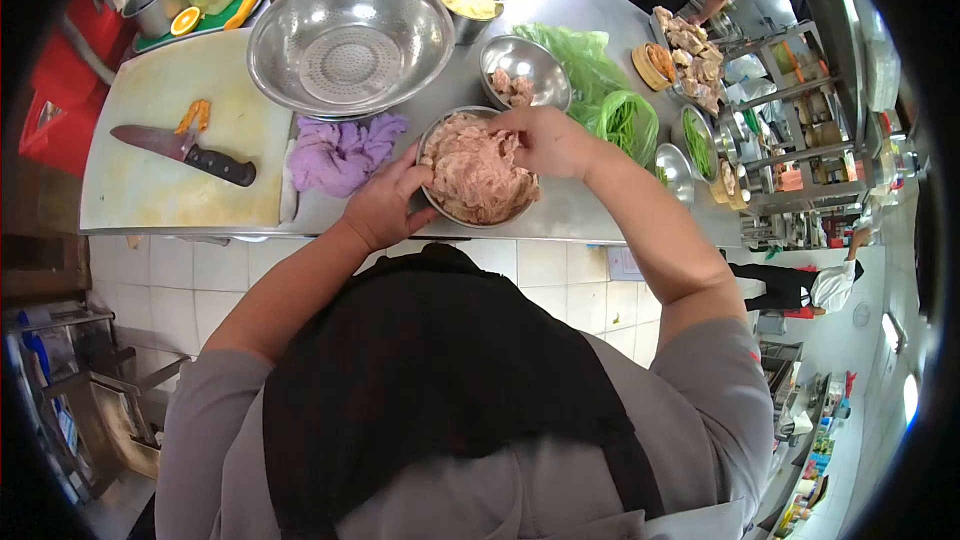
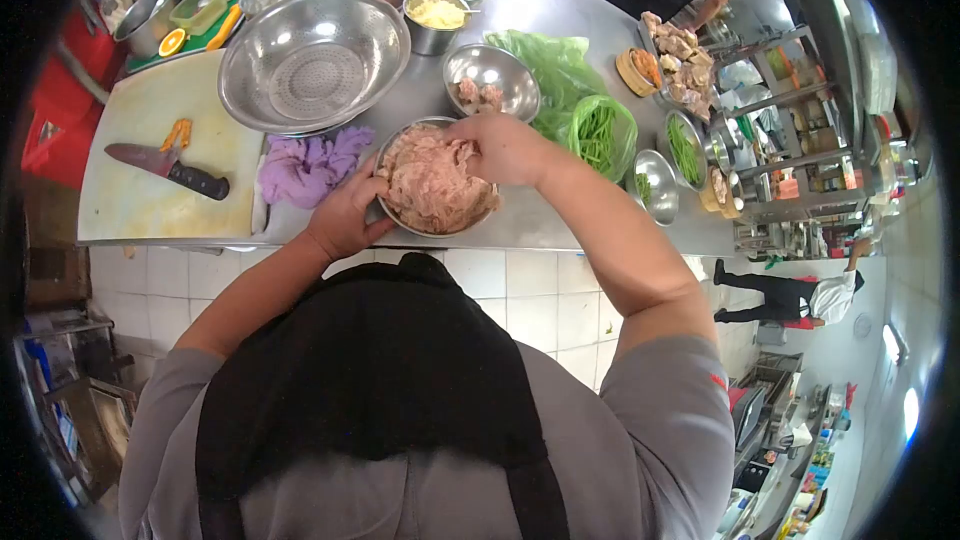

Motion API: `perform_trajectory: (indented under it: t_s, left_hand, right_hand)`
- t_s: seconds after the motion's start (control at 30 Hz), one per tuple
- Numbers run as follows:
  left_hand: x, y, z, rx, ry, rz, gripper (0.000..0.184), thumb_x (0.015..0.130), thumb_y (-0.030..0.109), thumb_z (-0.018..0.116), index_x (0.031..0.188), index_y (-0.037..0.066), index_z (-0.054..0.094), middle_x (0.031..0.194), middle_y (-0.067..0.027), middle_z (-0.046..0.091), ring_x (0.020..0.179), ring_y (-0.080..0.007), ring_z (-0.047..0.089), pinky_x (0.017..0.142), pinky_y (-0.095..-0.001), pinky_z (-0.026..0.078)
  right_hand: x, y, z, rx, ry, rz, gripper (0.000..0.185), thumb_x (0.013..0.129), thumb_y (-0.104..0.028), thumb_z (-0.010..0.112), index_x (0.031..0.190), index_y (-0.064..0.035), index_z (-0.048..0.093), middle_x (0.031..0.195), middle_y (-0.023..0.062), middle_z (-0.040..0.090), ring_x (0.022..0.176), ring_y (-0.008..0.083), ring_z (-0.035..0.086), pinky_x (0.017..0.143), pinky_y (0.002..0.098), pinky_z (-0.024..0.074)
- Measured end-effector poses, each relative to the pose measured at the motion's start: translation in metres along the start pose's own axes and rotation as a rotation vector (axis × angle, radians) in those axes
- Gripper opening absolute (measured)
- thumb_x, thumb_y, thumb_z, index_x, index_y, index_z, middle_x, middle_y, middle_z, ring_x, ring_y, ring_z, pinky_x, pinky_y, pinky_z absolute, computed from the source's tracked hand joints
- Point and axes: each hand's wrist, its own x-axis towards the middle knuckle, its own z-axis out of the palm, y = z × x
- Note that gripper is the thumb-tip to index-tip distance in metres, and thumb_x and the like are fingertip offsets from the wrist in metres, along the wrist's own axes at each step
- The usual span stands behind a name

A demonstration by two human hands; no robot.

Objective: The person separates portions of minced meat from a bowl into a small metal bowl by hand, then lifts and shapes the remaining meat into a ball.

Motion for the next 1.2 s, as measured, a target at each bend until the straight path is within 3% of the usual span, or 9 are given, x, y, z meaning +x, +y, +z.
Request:
perform_trajectory:
  t_s: [0.1, 0.2, 0.4, 0.7, 0.8, 0.9, 1.0, 1.1, 1.2]
  left_hand:
    - [0.001, 0.000, 0.000, 0.016, 0.015, 0.028, 0.051, 0.075, 0.020, 0.086, 0.113, 0.013, 0.053, 0.156, -0.0230, 0.040, 0.124, -0.0451, 0.057, 0.102, -0.0469, 0.050]
    - [0.002, 0.002, -0.002, 0.038, 0.020, 0.066, 0.050, 0.075, 0.022, 0.086, 0.111, 0.012, 0.054, 0.155, -0.0232, 0.041, 0.122, -0.0445, 0.059, 0.100, -0.0462, 0.051]
    - [0.002, 0.002, -0.001, 0.061, 0.040, 0.077, 0.049, 0.075, 0.025, 0.085, 0.112, 0.012, 0.055, 0.154, -0.0227, 0.043, 0.120, -0.0435, 0.060, 0.100, -0.0462, 0.051]
    - [0.002, -0.001, -0.001, 0.014, -0.003, 0.053, 0.049, 0.078, 0.026, 0.085, 0.113, 0.011, 0.054, 0.154, -0.0235, 0.043, 0.127, -0.0447, 0.055, 0.104, -0.0450, 0.048]
    - [0.003, -0.002, 0.001, 0.033, 0.036, 0.177, 0.057, 0.074, 0.027, 0.087, 0.117, 0.015, 0.052, 0.153, -0.0205, 0.044, 0.121, -0.0424, 0.059, 0.101, -0.0467, 0.050]
    - [0.001, -0.004, 0.004, 0.043, 0.011, 0.143, 0.059, 0.073, 0.026, 0.087, 0.118, 0.015, 0.051, 0.153, -0.0200, 0.044, 0.121, -0.0428, 0.059, 0.101, -0.0463, 0.050]
    - [0.003, -0.005, 0.004, 0.004, -0.062, 0.058, 0.059, 0.072, 0.025, 0.088, 0.117, 0.015, 0.051, 0.153, -0.0201, 0.044, 0.121, -0.0429, 0.059, 0.101, -0.0464, 0.050]
    - [0.004, -0.001, 0.002, 0.034, -0.073, 0.078, 0.058, 0.071, 0.025, 0.088, 0.115, 0.014, 0.052, 0.154, -0.0201, 0.044, 0.120, -0.0430, 0.059, 0.101, -0.0463, 0.050]
    - [0.007, 0.004, -0.001, 0.029, -0.077, 0.121, 0.057, 0.070, 0.026, 0.089, 0.113, 0.013, 0.054, 0.154, -0.0201, 0.044, 0.121, -0.0425, 0.059, 0.101, -0.0457, 0.050]
  right_hand:
    - [0.007, 0.006, -0.007, -0.183, -0.139, -0.061, 0.043, 0.074, 0.001, 0.067, 0.117, -0.0032, 0.071, 0.105, 0.0172, 0.071, 0.090, 0.0308, 0.069, 0.082, 0.0377, 0.0557]
    - [0.008, 0.008, -0.007, -0.145, -0.207, -0.026, 0.042, 0.074, 0.000, 0.065, 0.115, -0.0031, 0.071, 0.104, 0.0188, 0.070, 0.092, 0.0338, 0.069, 0.083, 0.0396, 0.0557]
    - [0.013, 0.012, 0.003, -0.054, -0.212, 0.049, 0.041, 0.072, -0.002, 0.068, 0.113, -0.0012, 0.071, 0.104, 0.0188, 0.070, 0.090, 0.0325, 0.069, 0.081, 0.0380, 0.0559]
    - [0.003, 0.017, 0.013, 0.186, -0.144, 0.232, 0.035, 0.074, -0.002, 0.069, 0.109, 0.0018, 0.069, 0.095, 0.0094, 0.069, 0.083, 0.0163, 0.062, 0.076, 0.0316, 0.0532]
    - [-0.014, 0.016, 0.011, 0.252, -0.095, 0.183, 0.037, 0.073, -0.011, 0.073, 0.109, -0.0015, 0.071, 0.099, 0.0159, 0.071, 0.084, 0.0219, 0.068, 0.078, 0.0340, 0.0552]
    - [-0.022, 0.011, 0.008, 0.253, -0.106, 0.184, 0.036, 0.073, -0.010, 0.072, 0.109, -0.0022, 0.072, 0.101, 0.0162, 0.071, 0.082, 0.0271, 0.069, 0.078, 0.0353, 0.0555]
    - [-0.021, 0.005, 0.003, -0.010, -0.060, -0.002, 0.036, 0.073, -0.007, 0.071, 0.110, -0.0027, 0.071, 0.101, 0.0179, 0.072, 0.084, 0.0327, 0.069, 0.078, 0.0375, 0.0559]
    - [-0.015, 0.006, -0.008, -0.009, -0.246, 0.054, 0.039, 0.074, -0.007, 0.070, 0.113, -0.0050, 0.071, 0.100, 0.0197, 0.072, 0.089, 0.0356, 0.069, 0.080, 0.0406, 0.0558]
    - [-0.019, 0.003, -0.005, 0.039, -0.249, 0.116, 0.039, 0.075, -0.009, 0.071, 0.114, -0.0070, 0.071, 0.094, 0.0195, 0.072, 0.090, 0.0353, 0.070, 0.080, 0.0438, 0.0553]
